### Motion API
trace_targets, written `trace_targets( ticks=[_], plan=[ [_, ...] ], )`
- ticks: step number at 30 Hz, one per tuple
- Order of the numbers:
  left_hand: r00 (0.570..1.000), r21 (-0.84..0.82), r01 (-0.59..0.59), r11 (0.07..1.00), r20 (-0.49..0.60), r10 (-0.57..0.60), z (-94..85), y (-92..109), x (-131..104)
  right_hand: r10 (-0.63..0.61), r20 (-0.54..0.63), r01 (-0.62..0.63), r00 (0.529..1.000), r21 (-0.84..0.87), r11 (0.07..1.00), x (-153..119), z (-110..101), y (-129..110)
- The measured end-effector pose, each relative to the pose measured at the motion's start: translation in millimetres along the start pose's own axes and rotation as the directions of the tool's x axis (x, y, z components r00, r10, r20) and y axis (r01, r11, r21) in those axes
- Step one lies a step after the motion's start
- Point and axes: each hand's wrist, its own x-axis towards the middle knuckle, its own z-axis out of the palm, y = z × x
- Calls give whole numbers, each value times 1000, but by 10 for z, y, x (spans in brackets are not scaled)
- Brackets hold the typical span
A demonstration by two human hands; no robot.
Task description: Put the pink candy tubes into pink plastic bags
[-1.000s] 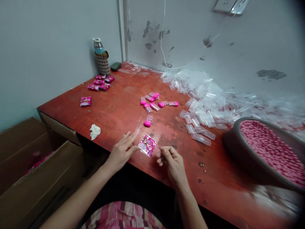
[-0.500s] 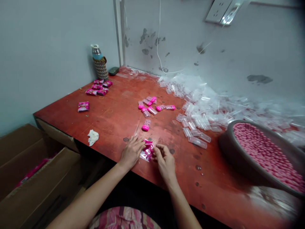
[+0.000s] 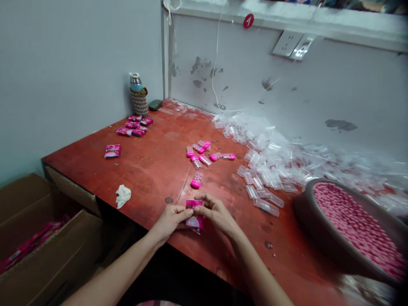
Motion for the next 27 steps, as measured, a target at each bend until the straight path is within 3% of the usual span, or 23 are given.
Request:
trace_targets(
  ticks=[2, 5, 7, 9, 12, 14, 16, 18, 20, 23, 27],
  plan=[
    [998, -23, -9, 1000, -66, 7, -28, -12, 9, -135, 3, 127, 991, -369, 921, 192, -112, -37],
    [985, -52, -8, 999, -170, -1, -60, -3, 2, -293, 146, 282, 945, -816, 504, 545, -293, -73],
    [973, -112, -21, 993, -232, -6, -88, 28, -6, -238, 286, 347, 928, -897, 274, 753, -392, -82],
    [960, -197, -53, 979, -282, -4, -127, 69, -6, -182, 340, 374, 923, -903, 211, 889, -461, -76],
    [946, -309, -96, 946, -324, -10, -188, 124, 12, -185, 290, 332, 939, -903, 274, 911, -492, -36],
    [935, -368, -114, 923, -355, -26, -214, 144, 37, -206, 221, 278, 953, -911, 306, 785, -439, 6],
    [918, -429, -152, 891, -394, -33, -220, 147, 73, -223, 109, 197, 969, -885, 423, 552, -307, 49],
    [901, -492, -207, 846, -432, -31, -206, 137, 118, -152, -105, 51, 983, -637, 769, 251, -98, 79],
    [893, -548, -249, 799, -449, -29, -173, 122, 162, -8, -176, -44, 984, -286, 957, -42, 157, 92],
    [919, -599, -242, 763, -393, -17, -85, 109, 207, 100, -229, -105, 968, -6, 995, -314, 496, 89],
    [949, -612, -220, 759, -313, 23, 72, 117, 202, 134, -294, -109, 947, 100, 989, -351, 662, 78]
  ],
)
